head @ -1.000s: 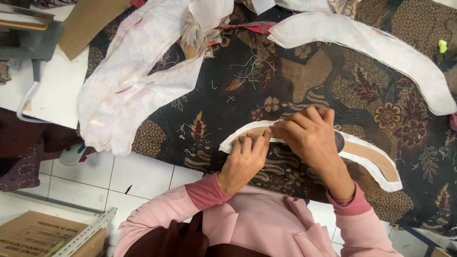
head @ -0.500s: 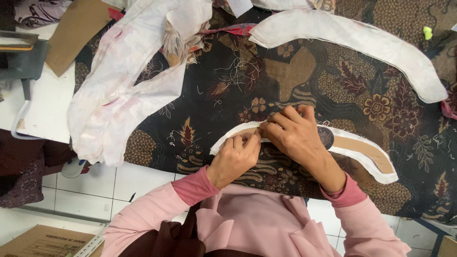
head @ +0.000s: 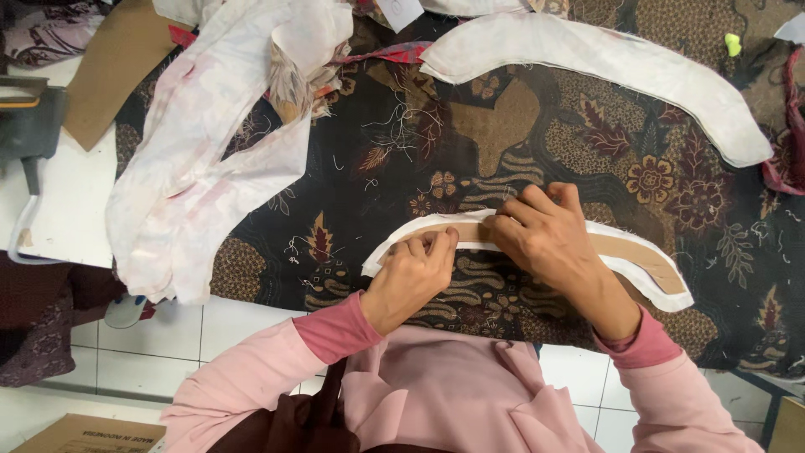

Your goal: The person aligns a curved cardboard template on a patterned fabric and uses a small green marking tool to trace the template's edge. The person repeatedly repositions the template and continues marking along the fabric's edge.

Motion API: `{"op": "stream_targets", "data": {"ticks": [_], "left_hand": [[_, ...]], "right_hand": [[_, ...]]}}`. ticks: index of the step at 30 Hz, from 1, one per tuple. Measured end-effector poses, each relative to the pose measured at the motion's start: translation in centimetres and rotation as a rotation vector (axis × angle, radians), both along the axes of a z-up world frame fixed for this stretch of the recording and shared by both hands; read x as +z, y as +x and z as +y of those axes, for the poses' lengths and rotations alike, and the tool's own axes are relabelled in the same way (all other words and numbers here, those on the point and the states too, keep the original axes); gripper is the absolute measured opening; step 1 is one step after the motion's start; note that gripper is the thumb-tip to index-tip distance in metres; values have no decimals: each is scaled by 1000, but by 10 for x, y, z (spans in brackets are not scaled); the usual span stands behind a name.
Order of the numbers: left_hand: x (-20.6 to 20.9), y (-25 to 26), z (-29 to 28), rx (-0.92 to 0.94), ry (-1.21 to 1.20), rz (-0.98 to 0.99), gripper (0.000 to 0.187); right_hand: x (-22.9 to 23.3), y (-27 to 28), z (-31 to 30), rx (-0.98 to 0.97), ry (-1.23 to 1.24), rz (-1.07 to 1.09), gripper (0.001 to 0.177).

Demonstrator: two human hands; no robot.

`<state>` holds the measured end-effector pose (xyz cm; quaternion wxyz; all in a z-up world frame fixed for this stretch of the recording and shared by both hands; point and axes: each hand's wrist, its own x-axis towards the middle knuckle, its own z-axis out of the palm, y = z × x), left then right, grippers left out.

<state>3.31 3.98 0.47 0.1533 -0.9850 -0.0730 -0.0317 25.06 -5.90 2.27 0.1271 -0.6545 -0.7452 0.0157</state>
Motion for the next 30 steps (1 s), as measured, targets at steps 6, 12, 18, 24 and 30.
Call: {"op": "stream_targets", "data": {"ticks": [6, 12, 18, 24, 30], "left_hand": [[-6, 5, 10, -88, 33, -88, 28], [-15, 12, 20, -225, -98, -26, 8], [-14, 20, 27, -256, -167, -60, 10], [-8, 33, 51, -273, -579, -61, 15], [-4, 43, 68, -285, -695, 89, 28]], "right_hand": [[3, 9, -12, -30, -13, -9, 14], [5, 11, -16, -54, -53, -86, 12], [6, 7, -18, -85, -49, -115, 15], [-2, -11, -35, -129, 85, 1, 22], [-16, -18, -43, -152, 112, 5, 22]]}}
